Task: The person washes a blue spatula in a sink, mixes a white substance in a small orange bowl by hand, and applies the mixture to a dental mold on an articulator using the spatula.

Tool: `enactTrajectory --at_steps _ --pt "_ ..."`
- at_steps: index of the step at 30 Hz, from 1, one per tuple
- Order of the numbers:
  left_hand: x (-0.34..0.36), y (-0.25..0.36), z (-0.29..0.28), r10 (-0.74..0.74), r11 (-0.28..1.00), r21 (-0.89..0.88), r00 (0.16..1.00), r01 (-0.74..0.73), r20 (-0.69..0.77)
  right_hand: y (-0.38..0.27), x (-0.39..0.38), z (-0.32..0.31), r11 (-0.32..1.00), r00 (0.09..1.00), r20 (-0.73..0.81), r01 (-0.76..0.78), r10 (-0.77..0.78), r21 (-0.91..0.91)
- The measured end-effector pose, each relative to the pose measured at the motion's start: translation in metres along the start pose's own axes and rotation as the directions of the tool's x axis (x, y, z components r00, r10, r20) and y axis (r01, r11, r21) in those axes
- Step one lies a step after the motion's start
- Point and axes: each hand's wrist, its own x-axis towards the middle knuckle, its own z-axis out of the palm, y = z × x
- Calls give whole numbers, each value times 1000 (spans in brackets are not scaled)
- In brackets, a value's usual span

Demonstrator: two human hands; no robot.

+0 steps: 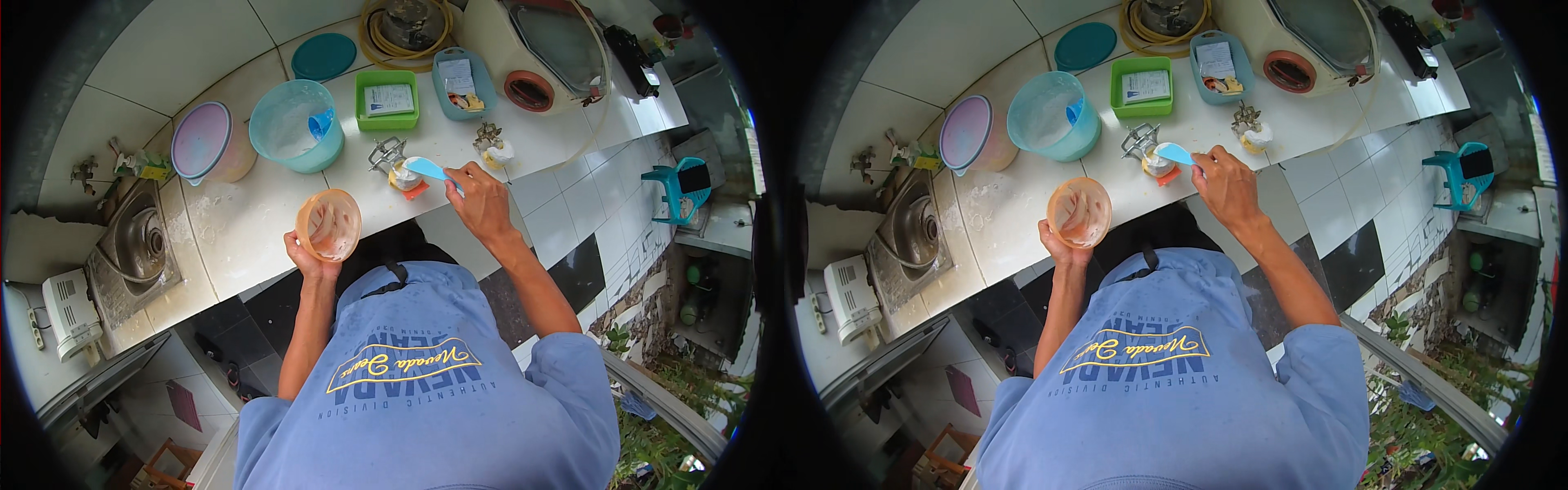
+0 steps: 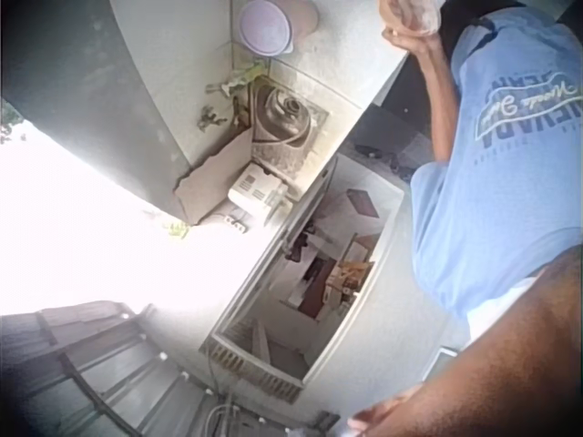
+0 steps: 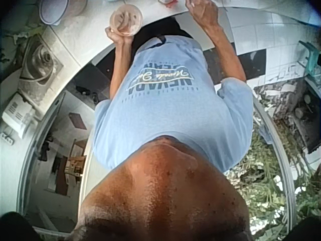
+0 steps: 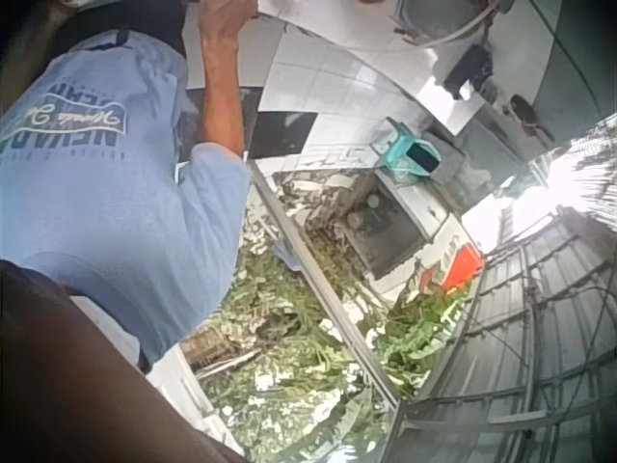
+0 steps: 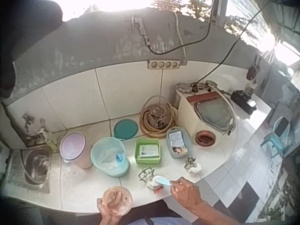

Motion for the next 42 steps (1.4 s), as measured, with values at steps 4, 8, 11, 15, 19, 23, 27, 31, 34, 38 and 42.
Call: enactTrajectory --at_steps 4,8,11,15,19,23,27,31,34,38,42 --pt "-1 -1 -4 9 1000 -2 1000 -9 -8 0 -3 -9 1000 997 73 12 -12 6" --pt "-3 -3 -7 19 1000 -12 1000 -19 -15 2 -2 -19 1000 998 55 4 -4 3" --pt "-5 -5 -6 3 1000 -14 999 -4 -34 7 4 -15 999 999 34 41 -42 34" --pt "-7 -7 -1 4 1000 -31 998 -5 -57 10 6 -15 997 997 46 64 -66 38" --pt "-12 -9 8 18 1000 -5 995 -18 -97 20 5 -18 997 994 89 58 -62 55" --pt "-13 -11 5 7 1000 0 994 -7 -113 28 3 -20 995 999 34 38 -41 89" --pt "-14 -13 4 19 1000 -14 992 -21 -127 41 -11 -19 977 991 57 -127 119 169" --pt "-14 -16 1 18 999 -35 991 -23 -134 49 -22 -13 956 975 116 -209 188 206" --pt "-17 -19 3 21 999 -43 986 -29 -164 48 -20 -6 953 972 122 -224 202 206" --pt "-21 -21 11 22 998 -47 987 -30 -157 42 -13 -9 957 982 69 -185 173 224" --pt "-24 -26 18 26 998 -56 986 -35 -165 42 -11 -10 977 991 62 -128 119 173"
